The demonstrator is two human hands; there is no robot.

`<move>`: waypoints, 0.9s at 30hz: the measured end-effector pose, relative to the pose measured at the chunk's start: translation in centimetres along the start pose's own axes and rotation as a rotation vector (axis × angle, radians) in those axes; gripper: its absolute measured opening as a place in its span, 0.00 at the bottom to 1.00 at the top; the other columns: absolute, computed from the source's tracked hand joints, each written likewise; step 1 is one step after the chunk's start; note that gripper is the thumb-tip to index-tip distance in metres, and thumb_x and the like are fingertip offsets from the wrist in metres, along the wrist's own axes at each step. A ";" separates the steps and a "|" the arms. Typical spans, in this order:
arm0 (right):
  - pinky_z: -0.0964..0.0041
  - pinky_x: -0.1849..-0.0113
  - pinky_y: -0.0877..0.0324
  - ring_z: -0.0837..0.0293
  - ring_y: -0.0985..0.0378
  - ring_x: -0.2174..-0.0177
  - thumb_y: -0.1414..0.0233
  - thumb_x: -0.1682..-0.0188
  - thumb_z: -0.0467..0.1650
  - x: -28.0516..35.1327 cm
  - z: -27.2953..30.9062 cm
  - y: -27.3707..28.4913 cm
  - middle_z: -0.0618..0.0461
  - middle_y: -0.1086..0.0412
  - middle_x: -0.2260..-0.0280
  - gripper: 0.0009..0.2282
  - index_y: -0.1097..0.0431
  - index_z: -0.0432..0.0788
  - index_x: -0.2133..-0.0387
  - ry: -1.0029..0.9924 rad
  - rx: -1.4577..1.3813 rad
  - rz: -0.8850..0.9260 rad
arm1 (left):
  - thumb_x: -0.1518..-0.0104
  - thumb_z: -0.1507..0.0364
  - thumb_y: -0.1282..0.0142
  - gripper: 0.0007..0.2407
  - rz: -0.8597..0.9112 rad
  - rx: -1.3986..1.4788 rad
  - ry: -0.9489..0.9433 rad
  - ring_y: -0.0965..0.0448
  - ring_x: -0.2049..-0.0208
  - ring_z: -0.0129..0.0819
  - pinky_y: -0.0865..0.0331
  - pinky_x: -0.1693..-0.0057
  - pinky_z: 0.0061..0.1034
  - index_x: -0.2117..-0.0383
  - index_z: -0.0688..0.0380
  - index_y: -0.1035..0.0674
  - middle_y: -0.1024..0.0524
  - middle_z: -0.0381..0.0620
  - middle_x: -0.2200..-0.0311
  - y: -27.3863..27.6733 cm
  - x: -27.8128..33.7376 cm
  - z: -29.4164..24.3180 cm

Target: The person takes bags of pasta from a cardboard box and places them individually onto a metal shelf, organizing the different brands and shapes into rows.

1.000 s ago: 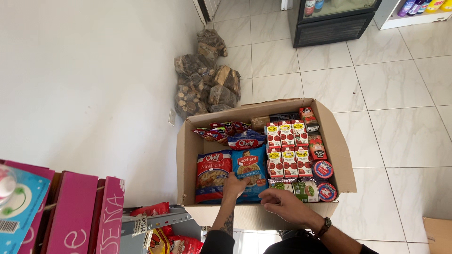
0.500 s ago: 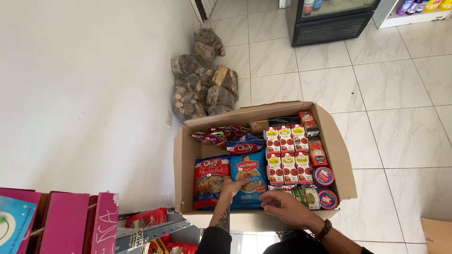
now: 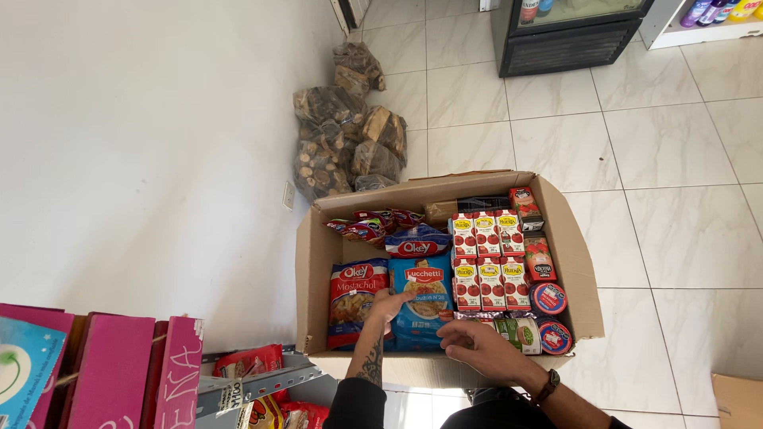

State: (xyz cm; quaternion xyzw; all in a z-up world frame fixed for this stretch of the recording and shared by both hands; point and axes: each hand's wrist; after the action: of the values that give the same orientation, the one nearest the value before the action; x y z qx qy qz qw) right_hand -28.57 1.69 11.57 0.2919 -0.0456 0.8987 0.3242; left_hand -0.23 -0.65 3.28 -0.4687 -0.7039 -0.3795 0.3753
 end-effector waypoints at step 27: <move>0.65 0.42 0.15 0.61 0.08 0.46 0.37 0.41 0.34 0.4 0.8 -0.9 0.56 0.11 0.47 0.14 0.16 0.51 0.43 0.061 0.017 0.007 | 0.40 0.78 0.30 0.35 0.211 0.326 -0.312 0.13 0.38 0.58 0.15 0.39 0.58 0.24 0.42 0.32 0.17 0.56 0.34 7.3 9.0 1.8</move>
State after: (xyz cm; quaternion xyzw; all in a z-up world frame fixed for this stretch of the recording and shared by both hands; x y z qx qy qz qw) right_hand -27.87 2.36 12.33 0.2671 -0.0290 0.9086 0.3196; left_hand 3.86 6.31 11.85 -0.5256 -0.7526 -0.1425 0.3702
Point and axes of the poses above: each hand's wrist, its own x-axis away from the middle knuckle, its own y-axis out of the back of the hand, z = x × y
